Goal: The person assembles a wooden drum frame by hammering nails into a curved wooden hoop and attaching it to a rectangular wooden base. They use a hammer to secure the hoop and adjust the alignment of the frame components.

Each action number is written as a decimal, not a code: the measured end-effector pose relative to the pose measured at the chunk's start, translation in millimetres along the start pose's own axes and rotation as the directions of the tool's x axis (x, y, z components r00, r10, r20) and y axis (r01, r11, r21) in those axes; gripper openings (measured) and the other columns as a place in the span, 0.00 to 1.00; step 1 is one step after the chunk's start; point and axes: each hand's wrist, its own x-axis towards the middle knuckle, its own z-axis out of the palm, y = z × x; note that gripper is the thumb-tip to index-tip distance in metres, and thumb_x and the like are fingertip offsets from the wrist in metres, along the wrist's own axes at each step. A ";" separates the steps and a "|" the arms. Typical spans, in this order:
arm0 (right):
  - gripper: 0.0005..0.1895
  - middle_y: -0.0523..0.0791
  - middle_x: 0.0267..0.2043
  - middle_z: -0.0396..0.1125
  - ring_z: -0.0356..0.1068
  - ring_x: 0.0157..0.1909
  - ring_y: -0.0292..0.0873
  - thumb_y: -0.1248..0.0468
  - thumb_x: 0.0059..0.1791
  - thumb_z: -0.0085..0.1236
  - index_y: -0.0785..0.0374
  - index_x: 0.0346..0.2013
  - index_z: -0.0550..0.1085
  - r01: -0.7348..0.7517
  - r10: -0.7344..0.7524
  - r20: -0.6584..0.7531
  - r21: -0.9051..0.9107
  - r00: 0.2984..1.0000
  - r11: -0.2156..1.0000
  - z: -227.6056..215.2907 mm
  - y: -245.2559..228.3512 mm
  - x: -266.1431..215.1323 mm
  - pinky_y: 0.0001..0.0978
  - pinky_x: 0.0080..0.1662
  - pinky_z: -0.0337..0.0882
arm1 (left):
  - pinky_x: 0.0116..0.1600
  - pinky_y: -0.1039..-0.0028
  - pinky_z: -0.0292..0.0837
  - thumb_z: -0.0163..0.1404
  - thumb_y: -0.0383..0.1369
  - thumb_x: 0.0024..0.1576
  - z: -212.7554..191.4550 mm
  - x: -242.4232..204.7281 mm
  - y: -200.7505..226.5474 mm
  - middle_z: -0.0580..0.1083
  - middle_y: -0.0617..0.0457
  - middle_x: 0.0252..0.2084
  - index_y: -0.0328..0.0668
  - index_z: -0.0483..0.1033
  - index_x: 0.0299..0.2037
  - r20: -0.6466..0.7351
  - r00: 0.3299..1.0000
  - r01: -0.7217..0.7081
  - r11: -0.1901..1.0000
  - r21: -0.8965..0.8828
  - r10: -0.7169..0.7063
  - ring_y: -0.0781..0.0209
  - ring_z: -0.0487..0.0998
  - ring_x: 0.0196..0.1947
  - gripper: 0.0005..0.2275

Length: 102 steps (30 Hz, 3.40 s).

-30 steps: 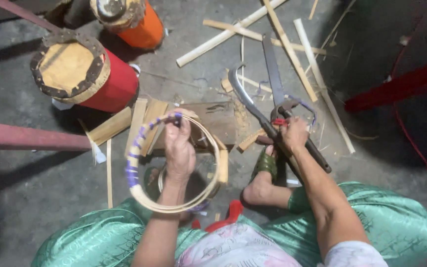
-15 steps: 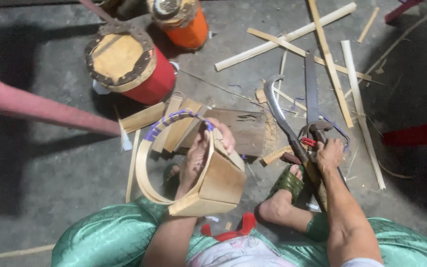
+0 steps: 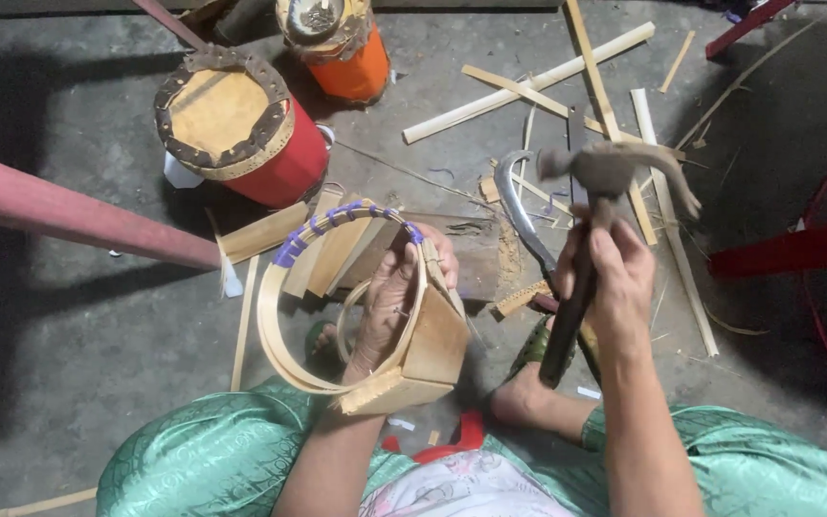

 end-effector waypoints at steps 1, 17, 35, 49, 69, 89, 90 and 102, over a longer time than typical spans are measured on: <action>0.19 0.48 0.26 0.62 0.64 0.14 0.38 0.58 0.56 0.49 0.73 0.53 0.70 0.056 -0.060 0.102 0.047 0.993 0.997 10.0 -14.9 -12.7 0.27 0.19 0.68 | 0.48 0.71 0.72 0.47 0.40 0.65 1.2 -0.1 -0.3 0.70 0.43 0.38 0.40 0.67 0.49 -0.008 1.000 0.029 0.998 -0.057 -0.029 0.55 0.75 0.38 0.12; 0.24 0.44 0.31 0.60 0.56 0.21 0.34 0.50 0.57 0.60 0.65 0.55 0.68 -0.114 -0.055 0.398 0.388 0.916 0.914 -5.3 -24.1 -73.7 0.23 0.21 0.54 | 0.41 0.84 0.74 0.57 0.36 0.61 23.1 -11.5 -0.8 0.72 0.53 0.41 0.41 0.74 0.48 0.143 0.989 0.072 0.974 -0.214 -0.042 0.66 0.75 0.35 0.10; 0.11 0.42 0.22 0.63 0.58 0.15 0.34 0.58 0.54 0.53 0.64 0.38 0.72 -0.091 -0.019 0.323 0.323 0.946 0.942 17.8 -21.5 -76.7 0.24 0.17 0.56 | 0.39 0.84 0.78 0.59 0.30 0.60 30.2 -15.4 -3.7 0.76 0.50 0.41 0.38 0.76 0.47 0.136 0.986 0.136 0.940 -0.312 -0.098 0.66 0.79 0.35 0.09; 0.25 0.47 0.21 0.59 0.59 0.13 0.37 0.49 0.57 0.49 0.72 0.51 0.69 -0.025 -0.144 0.312 0.480 0.939 0.877 -12.7 18.8 -70.0 0.26 0.15 0.65 | 0.45 0.70 0.76 0.55 0.32 0.61 16.6 -4.6 -16.1 0.72 0.44 0.32 0.34 0.74 0.47 -0.031 1.000 -0.005 0.982 -0.191 -0.001 0.55 0.74 0.38 0.10; 0.25 0.51 0.19 0.59 0.60 0.12 0.39 0.60 0.57 0.42 0.85 0.56 0.65 0.016 -0.173 0.307 0.453 0.936 0.891 19.3 26.3 -79.2 0.32 0.15 0.67 | 0.52 0.71 0.76 0.59 0.35 0.57 24.4 -8.9 -17.8 0.78 0.49 0.35 0.44 0.78 0.43 -0.199 0.975 0.063 0.981 -0.186 -0.100 0.60 0.78 0.38 0.09; 0.26 0.49 0.18 0.59 0.61 0.11 0.37 0.56 0.57 0.42 0.81 0.54 0.67 0.039 -0.151 0.272 0.378 0.951 0.925 16.0 29.3 -70.6 0.31 0.14 0.68 | 0.50 0.73 0.78 0.58 0.33 0.58 2.6 -5.6 -42.5 0.78 0.49 0.37 0.44 0.77 0.46 -0.218 0.971 0.057 0.979 -0.196 -0.101 0.64 0.78 0.35 0.09; 0.26 0.49 0.18 0.59 0.61 0.11 0.37 0.56 0.57 0.42 0.81 0.54 0.67 0.042 -0.152 0.269 0.378 0.951 0.925 11.7 27.6 -68.4 0.31 0.14 0.68 | 0.50 0.73 0.78 0.58 0.33 0.58 2.0 -2.6 -39.8 0.78 0.49 0.37 0.44 0.77 0.46 -0.216 0.971 0.060 0.979 -0.197 -0.103 0.64 0.78 0.35 0.09; 0.24 0.51 0.14 0.59 0.59 0.07 0.39 0.59 0.56 0.41 0.84 0.42 0.69 0.069 -0.136 0.204 0.305 0.969 0.950 15.0 27.2 -64.2 0.32 0.12 0.64 | 0.46 0.75 0.74 0.53 0.36 0.63 25.7 -2.1 -17.6 0.73 0.49 0.37 0.41 0.71 0.49 -0.136 0.990 -0.059 0.989 -0.139 0.040 0.66 0.74 0.37 0.10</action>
